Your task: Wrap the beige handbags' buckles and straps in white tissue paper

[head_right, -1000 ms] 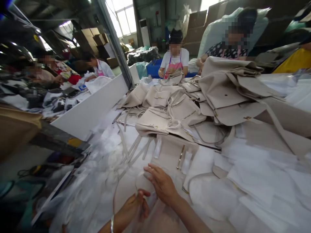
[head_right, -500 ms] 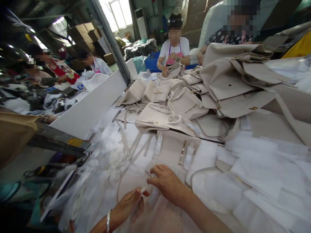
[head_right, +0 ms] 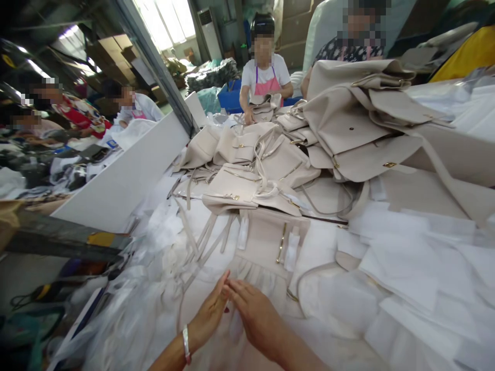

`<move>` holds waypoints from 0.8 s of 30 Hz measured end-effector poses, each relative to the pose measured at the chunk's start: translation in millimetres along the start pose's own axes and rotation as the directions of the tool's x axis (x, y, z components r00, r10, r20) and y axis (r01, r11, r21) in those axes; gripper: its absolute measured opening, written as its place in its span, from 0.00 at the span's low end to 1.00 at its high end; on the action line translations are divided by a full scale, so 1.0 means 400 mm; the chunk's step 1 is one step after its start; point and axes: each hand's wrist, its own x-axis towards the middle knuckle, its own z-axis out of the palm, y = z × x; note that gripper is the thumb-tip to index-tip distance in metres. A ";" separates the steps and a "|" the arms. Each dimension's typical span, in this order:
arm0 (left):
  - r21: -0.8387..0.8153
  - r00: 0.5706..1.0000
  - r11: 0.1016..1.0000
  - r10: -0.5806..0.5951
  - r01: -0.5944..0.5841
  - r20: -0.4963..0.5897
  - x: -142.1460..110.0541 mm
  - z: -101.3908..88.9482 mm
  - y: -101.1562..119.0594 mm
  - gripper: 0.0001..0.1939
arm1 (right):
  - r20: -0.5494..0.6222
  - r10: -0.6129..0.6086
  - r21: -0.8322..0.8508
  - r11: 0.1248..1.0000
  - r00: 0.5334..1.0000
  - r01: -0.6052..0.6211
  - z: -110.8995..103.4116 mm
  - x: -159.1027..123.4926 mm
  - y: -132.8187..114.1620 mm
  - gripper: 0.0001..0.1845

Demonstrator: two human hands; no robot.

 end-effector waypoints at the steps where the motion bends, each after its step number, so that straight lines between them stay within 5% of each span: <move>1: 0.050 0.999 0.998 0.030 -0.029 -0.016 0.008 0.001 -0.002 0.35 | 0.028 -0.015 -0.013 1.000 1.000 0.016 0.006 -0.001 0.000 0.33; 9: 0.165 0.992 0.984 0.090 -0.075 -0.089 0.062 0.037 -0.012 0.29 | -0.037 0.080 0.122 0.990 0.996 -0.075 -0.012 0.008 -0.012 0.17; 17: -0.344 0.923 0.939 -0.125 -0.008 -0.363 0.062 0.081 -0.060 0.35 | -0.035 0.215 0.071 0.975 0.976 -0.213 0.031 -0.001 -0.056 0.16; 24: -0.431 0.942 0.899 -0.078 -0.074 -0.325 0.015 0.052 -0.066 0.29 | -0.128 0.262 0.133 0.960 0.957 -0.245 0.022 0.023 -0.067 0.05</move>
